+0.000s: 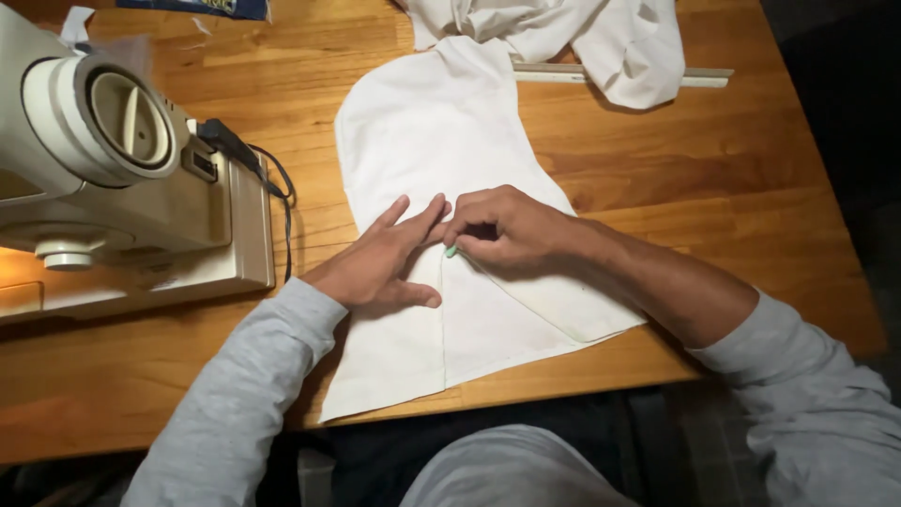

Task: Marking a pattern on white fabric with a chalk marker and cutting it out with scissors on a work table.

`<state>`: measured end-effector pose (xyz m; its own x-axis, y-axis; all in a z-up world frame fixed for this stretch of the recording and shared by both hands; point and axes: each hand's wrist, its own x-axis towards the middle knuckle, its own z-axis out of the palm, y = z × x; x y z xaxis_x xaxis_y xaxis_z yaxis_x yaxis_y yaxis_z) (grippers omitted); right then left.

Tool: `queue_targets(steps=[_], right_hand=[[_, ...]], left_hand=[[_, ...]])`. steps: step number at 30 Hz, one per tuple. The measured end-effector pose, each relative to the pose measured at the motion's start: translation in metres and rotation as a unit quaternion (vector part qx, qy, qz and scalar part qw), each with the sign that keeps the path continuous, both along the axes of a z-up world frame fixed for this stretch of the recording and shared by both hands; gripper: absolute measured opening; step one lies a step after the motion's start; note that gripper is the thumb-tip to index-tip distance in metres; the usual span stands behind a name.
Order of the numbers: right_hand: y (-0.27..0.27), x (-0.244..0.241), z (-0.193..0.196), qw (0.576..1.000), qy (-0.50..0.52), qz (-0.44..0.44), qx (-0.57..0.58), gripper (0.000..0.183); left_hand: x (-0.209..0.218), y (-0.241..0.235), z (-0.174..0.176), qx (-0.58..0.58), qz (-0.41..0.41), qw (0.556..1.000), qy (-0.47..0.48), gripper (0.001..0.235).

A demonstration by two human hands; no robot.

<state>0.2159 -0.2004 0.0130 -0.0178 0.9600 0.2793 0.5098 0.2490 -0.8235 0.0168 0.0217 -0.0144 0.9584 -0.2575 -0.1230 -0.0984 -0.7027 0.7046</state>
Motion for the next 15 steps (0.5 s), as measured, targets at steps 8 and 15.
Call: queue_targets(steps=[8, 15], right_hand=[[-0.029, 0.000, -0.003, 0.998, -0.020, -0.018, -0.048, 0.010], [-0.088, -0.004, 0.001, 0.997, -0.020, -0.024, -0.076, 0.010]], left_hand=[[0.005, -0.014, 0.026, -0.019, 0.000, 1.000, 0.001, 0.141], [0.004, -0.015, 0.027, -0.023, -0.002, 1.000, 0.005, 0.140]])
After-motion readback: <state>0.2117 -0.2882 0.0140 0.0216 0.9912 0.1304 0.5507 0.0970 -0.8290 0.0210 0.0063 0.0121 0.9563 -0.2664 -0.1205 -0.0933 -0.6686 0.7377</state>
